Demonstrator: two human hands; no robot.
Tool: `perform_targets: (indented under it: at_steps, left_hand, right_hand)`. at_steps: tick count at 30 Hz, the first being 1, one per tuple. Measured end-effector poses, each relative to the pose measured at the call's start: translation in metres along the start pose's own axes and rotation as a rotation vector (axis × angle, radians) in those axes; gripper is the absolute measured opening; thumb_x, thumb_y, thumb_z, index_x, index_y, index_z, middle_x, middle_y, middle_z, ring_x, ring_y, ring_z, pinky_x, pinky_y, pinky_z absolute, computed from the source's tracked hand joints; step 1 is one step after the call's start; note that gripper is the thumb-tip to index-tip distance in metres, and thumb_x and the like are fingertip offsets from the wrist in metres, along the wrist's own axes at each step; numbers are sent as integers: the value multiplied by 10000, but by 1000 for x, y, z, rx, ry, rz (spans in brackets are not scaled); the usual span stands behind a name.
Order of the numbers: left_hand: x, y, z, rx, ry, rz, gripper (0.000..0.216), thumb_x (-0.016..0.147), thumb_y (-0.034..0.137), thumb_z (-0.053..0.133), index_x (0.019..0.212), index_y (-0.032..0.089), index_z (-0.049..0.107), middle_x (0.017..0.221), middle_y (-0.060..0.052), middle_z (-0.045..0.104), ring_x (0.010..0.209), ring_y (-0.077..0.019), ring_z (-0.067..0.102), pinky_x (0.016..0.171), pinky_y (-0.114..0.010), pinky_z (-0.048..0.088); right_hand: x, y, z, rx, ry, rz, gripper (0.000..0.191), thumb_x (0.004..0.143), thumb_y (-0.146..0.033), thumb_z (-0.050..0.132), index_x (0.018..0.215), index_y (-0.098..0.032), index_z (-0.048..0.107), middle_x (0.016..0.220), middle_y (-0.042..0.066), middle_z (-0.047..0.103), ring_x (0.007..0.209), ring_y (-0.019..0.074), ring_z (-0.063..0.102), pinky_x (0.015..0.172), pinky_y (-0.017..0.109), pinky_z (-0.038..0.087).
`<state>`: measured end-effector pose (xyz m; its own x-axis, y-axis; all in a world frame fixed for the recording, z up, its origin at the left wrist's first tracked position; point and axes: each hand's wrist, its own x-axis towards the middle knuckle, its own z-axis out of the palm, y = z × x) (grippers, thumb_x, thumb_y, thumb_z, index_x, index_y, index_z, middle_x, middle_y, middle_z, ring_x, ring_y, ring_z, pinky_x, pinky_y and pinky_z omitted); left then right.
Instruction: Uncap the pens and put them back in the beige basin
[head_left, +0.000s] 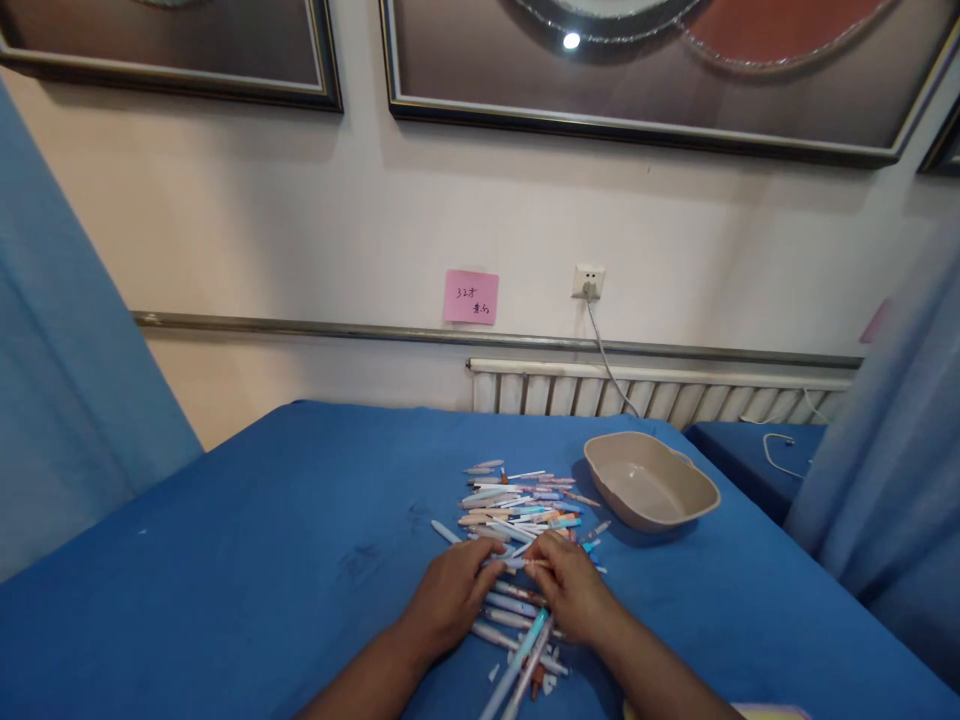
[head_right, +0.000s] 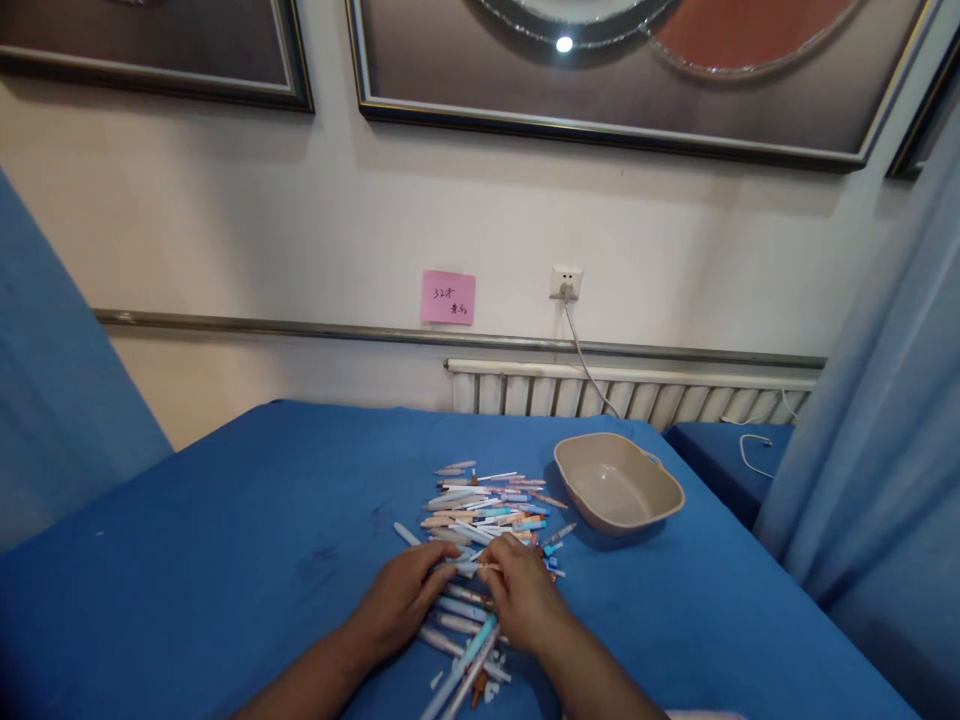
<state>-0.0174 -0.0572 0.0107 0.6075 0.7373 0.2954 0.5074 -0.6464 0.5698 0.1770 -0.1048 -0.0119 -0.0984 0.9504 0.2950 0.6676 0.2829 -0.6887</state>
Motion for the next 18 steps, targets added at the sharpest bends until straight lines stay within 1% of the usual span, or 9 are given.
perform_targets:
  at_steps: [4, 6, 8, 9, 11, 12, 13, 15, 18]
  left_hand:
    - [3, 3, -5, -33, 67, 65, 395, 819, 274, 578, 1203, 230, 495, 1170, -76, 591, 1071, -224, 537, 935, -340, 423]
    - [4, 4, -7, -52, 51, 82, 312, 835, 263, 556, 1145, 232, 534, 1118, -64, 613, 1050, -216, 547, 924, -326, 424]
    - [5, 3, -7, -67, 17, 15, 200, 892, 278, 459, 1042, 234, 583, 968, -37, 657, 914, -191, 604, 835, -294, 460]
    - [6, 2, -7, -72, 1, -43, 213, 912, 294, 415, 1014, 234, 592, 897, -25, 668, 832, -182, 624, 782, -284, 473]
    - [6, -3, -6, -83, 1, -147, 252, 926, 321, 377, 1029, 229, 587, 835, -14, 676, 748, -174, 637, 726, -276, 481]
    - [7, -6, -5, -92, 17, -167, 254, 919, 328, 395, 1067, 225, 573, 856, -18, 678, 762, -177, 638, 735, -278, 482]
    - [6, -7, -4, -101, 36, -159, 270, 897, 331, 443, 1118, 219, 550, 915, -29, 676, 816, -183, 634, 769, -284, 479]
    - [6, -9, -3, -101, 44, -79, 350, 838, 313, 548, 1173, 216, 523, 1024, -47, 652, 923, -195, 605, 842, -296, 459]
    - [6, -8, -3, -26, -44, 39, 206, 852, 281, 532, 1039, 232, 602, 965, -35, 656, 918, -195, 585, 834, -298, 450]
  right_hand:
    - [0, 2, -2, -3, -21, -24, 78, 845, -178, 491, 848, -198, 566, 844, 20, 595, 808, 163, 546, 707, 255, 373]
    - [0, 2, -3, 10, -19, -21, 77, 850, -181, 489, 843, -201, 563, 845, 16, 592, 814, 161, 545, 711, 256, 373]
    - [0, 2, -4, 15, -3, -12, 77, 854, -182, 487, 837, -203, 559, 841, 14, 588, 816, 160, 542, 711, 256, 373]
    - [0, 2, -5, 13, 6, -10, 77, 855, -182, 486, 836, -203, 557, 841, 14, 586, 816, 160, 541, 713, 257, 373]
    - [0, 2, -5, 7, 12, -9, 77, 856, -180, 484, 843, -203, 557, 847, 15, 583, 820, 161, 541, 718, 259, 374]
    - [-1, 2, -5, 1, 11, -9, 79, 856, -178, 482, 844, -203, 556, 850, 17, 583, 821, 162, 541, 719, 259, 374]
    - [-1, 2, -4, -7, 11, -7, 82, 857, -176, 479, 841, -202, 555, 850, 18, 581, 820, 162, 541, 717, 260, 375]
    - [-1, 2, -3, -24, 8, -3, 85, 858, -174, 475, 835, -200, 553, 847, 21, 579, 814, 163, 542, 710, 260, 377]
    - [-1, 3, -4, -52, -2, -13, 93, 864, -180, 466, 834, -199, 552, 849, 26, 580, 818, 167, 542, 717, 264, 382]
